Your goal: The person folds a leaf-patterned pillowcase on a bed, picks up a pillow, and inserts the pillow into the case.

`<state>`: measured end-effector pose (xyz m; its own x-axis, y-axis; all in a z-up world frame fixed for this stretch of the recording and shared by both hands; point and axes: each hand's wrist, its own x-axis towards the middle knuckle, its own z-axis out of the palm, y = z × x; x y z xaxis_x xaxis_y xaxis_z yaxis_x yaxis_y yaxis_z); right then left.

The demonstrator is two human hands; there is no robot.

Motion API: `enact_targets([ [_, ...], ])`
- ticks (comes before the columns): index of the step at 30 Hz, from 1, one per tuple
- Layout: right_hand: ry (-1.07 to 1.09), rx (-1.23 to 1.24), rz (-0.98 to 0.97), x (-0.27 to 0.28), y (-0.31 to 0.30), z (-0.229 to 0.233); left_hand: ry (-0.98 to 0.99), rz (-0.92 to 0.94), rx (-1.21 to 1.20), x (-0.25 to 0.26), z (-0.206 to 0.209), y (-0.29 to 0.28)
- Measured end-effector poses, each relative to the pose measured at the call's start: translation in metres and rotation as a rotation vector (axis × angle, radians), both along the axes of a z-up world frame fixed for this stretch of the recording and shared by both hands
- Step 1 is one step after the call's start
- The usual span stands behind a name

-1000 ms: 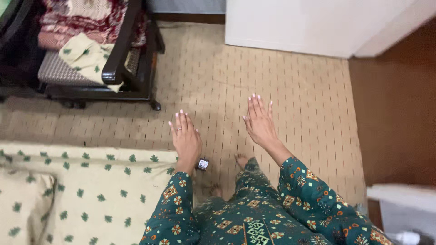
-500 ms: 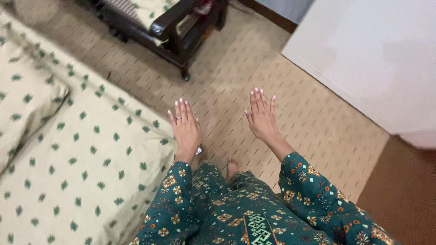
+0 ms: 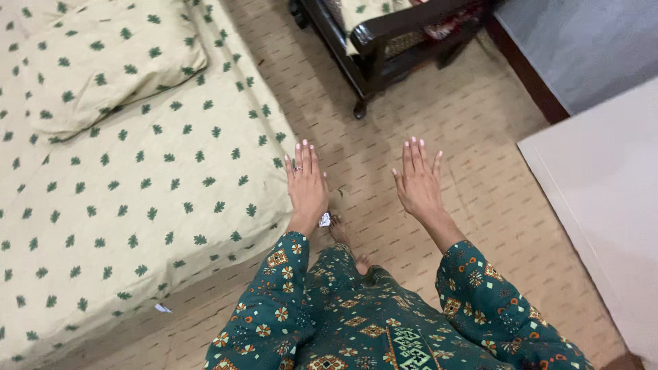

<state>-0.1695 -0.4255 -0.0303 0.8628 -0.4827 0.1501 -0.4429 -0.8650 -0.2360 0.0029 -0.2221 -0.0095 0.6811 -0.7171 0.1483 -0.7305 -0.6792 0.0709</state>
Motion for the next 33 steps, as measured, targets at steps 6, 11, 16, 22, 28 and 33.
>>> enact_targets([
  [6, -0.039, 0.007, 0.095, 0.058, -0.020, 0.009, 0.001, 0.072, -0.036, 0.040, 0.005, -0.009],
  [11, -0.094, 0.011, 0.166, 0.107, -0.032, 0.021, -0.020, 0.111, -0.069, 0.073, 0.012, -0.015],
  [16, -0.109, -0.006, 0.252, 0.156, -0.044, 0.028, -0.017, 0.215, -0.034, 0.097, 0.019, -0.015],
  [22, -0.150, -0.024, 0.402, 0.219, -0.078, 0.025, -0.033, 0.348, -0.033, 0.122, 0.019, -0.031],
  [28, -0.127, -0.072, 0.538, 0.288, -0.135, 0.027, -0.030, 0.498, -0.102, 0.156, 0.019, -0.082],
  [33, -0.132, -0.082, 0.632, 0.338, -0.179, 0.035, -0.062, 0.580, -0.139, 0.177, 0.020, -0.115],
])
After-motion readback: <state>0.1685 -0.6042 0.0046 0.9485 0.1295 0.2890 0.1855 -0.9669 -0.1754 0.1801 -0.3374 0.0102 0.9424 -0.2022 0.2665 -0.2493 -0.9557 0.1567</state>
